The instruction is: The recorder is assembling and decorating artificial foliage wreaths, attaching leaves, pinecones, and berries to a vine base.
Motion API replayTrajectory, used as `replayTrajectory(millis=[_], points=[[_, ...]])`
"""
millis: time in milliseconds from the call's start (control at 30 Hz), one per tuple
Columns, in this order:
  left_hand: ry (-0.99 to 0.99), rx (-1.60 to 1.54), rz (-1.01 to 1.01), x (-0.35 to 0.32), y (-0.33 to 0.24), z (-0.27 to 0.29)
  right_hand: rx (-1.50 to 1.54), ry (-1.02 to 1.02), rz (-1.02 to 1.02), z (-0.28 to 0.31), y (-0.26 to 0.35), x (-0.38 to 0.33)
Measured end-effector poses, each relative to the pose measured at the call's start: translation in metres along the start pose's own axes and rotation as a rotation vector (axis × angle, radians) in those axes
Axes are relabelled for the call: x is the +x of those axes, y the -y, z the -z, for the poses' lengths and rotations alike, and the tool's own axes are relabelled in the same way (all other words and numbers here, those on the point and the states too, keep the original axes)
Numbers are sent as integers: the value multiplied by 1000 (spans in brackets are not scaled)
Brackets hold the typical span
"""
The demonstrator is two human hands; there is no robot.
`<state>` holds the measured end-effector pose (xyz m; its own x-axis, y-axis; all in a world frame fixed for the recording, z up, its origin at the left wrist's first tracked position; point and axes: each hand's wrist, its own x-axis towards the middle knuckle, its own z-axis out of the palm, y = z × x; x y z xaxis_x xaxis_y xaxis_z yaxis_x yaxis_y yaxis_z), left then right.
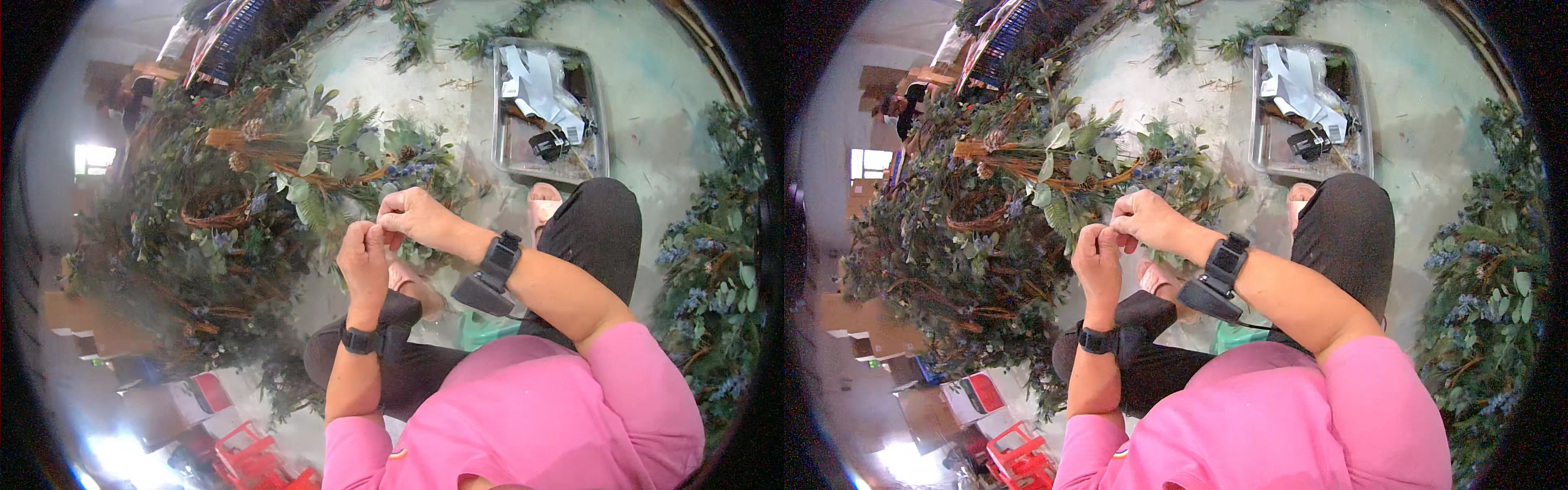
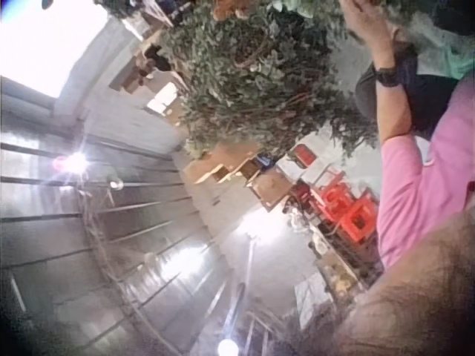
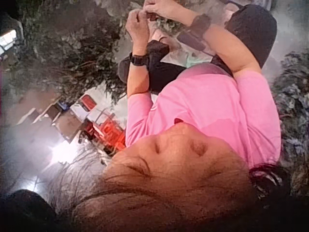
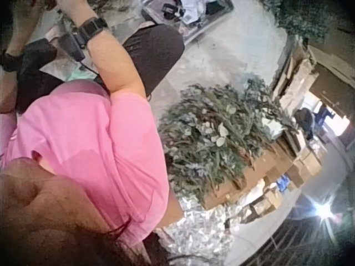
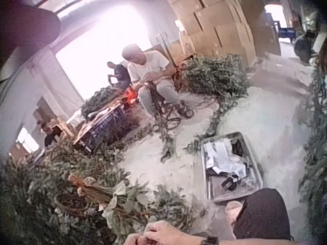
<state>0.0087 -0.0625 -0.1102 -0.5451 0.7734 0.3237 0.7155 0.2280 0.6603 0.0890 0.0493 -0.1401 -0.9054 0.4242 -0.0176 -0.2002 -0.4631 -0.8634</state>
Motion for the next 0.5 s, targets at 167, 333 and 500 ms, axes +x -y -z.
replayTrajectory(millis=[167,333,500], points=[[-28,94,58,11,1,-5,-79,-8,-82,10,-3,7],[-76,190,-36,26,11,-15,-252,-51,-82,38,-21,13],[-47,74,-35,35,21,-29,-148,-140,11,51,-32,18]])
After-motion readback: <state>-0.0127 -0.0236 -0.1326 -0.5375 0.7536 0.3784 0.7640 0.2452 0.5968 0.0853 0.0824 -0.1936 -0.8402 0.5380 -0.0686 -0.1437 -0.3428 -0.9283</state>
